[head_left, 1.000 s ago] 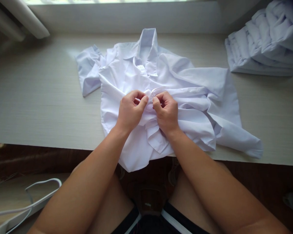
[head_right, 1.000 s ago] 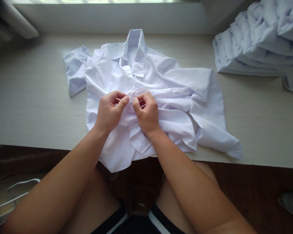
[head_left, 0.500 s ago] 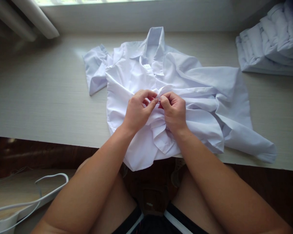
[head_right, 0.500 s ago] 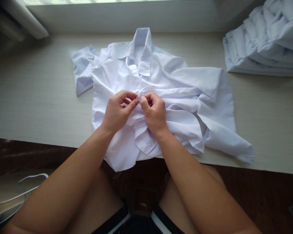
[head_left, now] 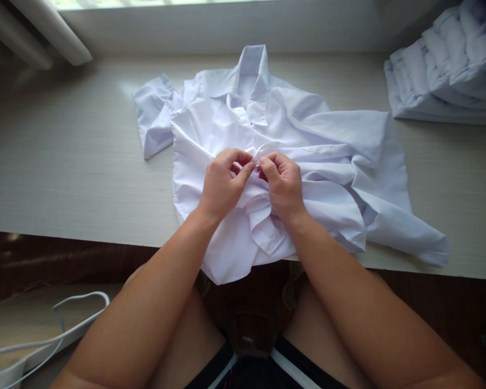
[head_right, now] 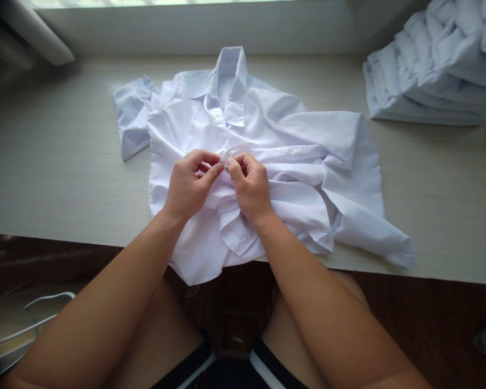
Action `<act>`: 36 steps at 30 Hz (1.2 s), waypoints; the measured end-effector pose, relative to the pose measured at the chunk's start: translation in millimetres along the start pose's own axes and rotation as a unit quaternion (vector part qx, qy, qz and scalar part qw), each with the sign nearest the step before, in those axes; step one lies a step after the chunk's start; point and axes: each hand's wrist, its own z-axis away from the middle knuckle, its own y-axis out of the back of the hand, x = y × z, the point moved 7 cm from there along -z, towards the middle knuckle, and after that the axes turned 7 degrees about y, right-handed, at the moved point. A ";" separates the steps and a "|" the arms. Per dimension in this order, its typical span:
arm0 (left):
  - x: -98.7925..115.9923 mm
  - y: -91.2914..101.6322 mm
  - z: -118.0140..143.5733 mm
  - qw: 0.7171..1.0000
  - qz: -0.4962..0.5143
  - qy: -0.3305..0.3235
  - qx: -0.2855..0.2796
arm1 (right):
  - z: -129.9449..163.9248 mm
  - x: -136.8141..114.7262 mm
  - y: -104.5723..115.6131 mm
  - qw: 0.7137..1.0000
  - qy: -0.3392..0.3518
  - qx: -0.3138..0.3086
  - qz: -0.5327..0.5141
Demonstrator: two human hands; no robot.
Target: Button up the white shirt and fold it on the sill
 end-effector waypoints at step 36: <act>-1.5 0.5 -2.2 0.998 0.047 0.034 -0.038 | -1.4 3.9 -11.4 0.980 -0.099 -0.111 -0.133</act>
